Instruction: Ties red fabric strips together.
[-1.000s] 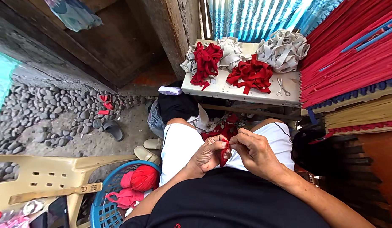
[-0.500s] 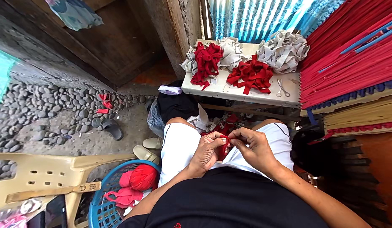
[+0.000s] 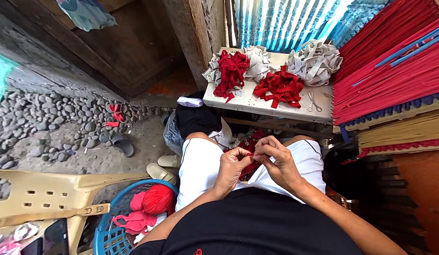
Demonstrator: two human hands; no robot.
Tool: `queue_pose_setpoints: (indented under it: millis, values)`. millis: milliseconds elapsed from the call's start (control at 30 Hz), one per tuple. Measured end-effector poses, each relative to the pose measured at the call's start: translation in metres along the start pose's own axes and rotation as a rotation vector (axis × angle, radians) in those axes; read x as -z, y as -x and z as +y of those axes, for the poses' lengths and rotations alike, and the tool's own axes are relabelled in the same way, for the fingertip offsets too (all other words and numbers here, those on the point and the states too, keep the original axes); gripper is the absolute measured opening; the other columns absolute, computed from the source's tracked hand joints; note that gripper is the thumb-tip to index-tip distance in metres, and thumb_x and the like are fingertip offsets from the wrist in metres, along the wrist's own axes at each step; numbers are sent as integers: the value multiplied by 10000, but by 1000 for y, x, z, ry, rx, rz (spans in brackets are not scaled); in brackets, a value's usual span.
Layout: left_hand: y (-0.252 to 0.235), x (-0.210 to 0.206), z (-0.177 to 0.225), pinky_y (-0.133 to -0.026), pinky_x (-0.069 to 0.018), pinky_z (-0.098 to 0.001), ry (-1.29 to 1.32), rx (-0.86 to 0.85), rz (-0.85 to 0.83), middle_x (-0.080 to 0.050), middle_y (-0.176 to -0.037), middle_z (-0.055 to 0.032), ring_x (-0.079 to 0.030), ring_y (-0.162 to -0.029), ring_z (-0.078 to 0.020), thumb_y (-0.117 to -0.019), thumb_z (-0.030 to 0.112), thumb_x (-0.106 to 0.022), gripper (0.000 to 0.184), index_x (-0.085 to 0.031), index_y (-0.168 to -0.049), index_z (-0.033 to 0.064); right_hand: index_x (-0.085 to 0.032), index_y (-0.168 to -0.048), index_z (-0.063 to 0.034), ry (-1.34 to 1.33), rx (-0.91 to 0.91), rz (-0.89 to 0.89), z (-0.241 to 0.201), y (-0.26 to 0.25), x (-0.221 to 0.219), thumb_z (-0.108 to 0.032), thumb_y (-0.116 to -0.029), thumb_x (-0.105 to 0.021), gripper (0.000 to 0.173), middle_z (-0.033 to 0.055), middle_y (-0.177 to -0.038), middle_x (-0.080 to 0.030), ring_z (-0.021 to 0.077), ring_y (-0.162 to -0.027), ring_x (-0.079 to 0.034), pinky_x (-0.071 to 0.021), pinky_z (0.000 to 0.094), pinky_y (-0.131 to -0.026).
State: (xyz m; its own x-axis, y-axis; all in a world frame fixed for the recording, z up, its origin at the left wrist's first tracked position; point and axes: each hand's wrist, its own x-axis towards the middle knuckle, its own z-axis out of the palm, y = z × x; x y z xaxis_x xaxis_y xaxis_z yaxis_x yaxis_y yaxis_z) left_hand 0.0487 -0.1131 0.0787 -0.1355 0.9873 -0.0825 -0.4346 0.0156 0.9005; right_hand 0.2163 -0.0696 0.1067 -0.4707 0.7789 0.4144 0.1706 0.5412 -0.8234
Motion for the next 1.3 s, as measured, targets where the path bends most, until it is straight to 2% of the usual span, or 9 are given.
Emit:
queue_pose_setpoints:
  millis: [167, 300, 400, 500, 567, 633, 767, 967, 1300]
  values:
    - [-3, 4, 3, -723, -594, -311, -11, 11, 32, -719, -864, -139, -686, -773, -160, -850, -85, -721, 51, -712, -883, -46, -670, -942, -49, -342, -31, 52, -8, -5, 18, -35, -1001, -569, 118, 97, -1083, -718, 238, -1121, -677, -559, 437, -1001]
    - [-3, 7, 10, -703, -613, -303, 6, 17, 34, -740, -927, -179, -714, -760, -179, -867, -119, -684, 59, -691, -894, -66, -657, -1012, -159, -545, -117, 88, -7, -2, 46, -221, -1059, -541, 139, 48, -893, -733, 224, -934, -730, -563, 479, -982]
    - [-4, 9, 14, -664, -613, -296, -1, 20, 27, -744, -915, -177, -717, -726, -176, -870, -135, -664, 76, -672, -894, -63, -661, -1016, -198, -626, -175, 149, -6, 5, 70, -245, -1049, -569, 109, -11, -795, -676, 178, -839, -710, -555, 499, -996]
    - [-6, 12, 16, -641, -615, -288, -19, 35, 10, -746, -894, -173, -720, -701, -175, -876, -145, -646, 86, -663, -896, -63, -642, -1010, -223, -674, -232, 247, -7, 15, 96, -221, -1071, -507, 148, -57, -711, -600, 120, -654, -648, -625, 391, -745]
    - [-6, 12, 17, -651, -624, -298, -21, 52, -1, -746, -891, -176, -729, -708, -186, -881, -150, -640, 89, -654, -896, -63, -635, -1011, -238, -672, -261, 312, -4, 22, 114, -236, -1085, -468, 182, -77, -696, -554, 65, -553, -555, -557, 264, -558]
    - [-7, 12, 18, -654, -631, -309, -20, 69, -1, -746, -878, -177, -735, -708, -195, -879, -157, -638, 99, -650, -892, -60, -632, -1018, -245, -640, -269, 359, -1, 30, 132, -246, -1091, -452, 194, -88, -699, -544, 27, -509, -495, -474, 189, -478]
    - [-9, 14, 20, -659, -631, -310, -68, 89, -9, -745, -859, -167, -733, -699, -192, -883, -151, -642, 94, -648, -895, -58, -647, -1022, -266, -430, -260, 443, 6, 45, 165, -234, -1080, -481, 179, -109, -709, -548, -1, -503, -448, -404, 153, -459]
    - [-11, 17, 26, -652, -628, -301, -140, 104, -26, -736, -805, -147, -723, -665, -177, -877, -151, -648, 97, -644, -884, -55, -640, -1029, -289, -169, -255, 573, 23, 70, 210, -189, -1035, -566, 124, -133, -729, -565, -5, -518, -474, -430, 153, -477]
    - [-12, 13, 20, -644, -628, -291, -246, 74, -22, -735, -789, -123, -719, -655, -161, -870, -133, -680, 87, -664, -879, -48, -604, -1043, -271, 22, -241, 677, 36, 76, 216, -148, -1036, -549, 135, -144, -751, -567, -8, -548, -502, -447, 160, -496]
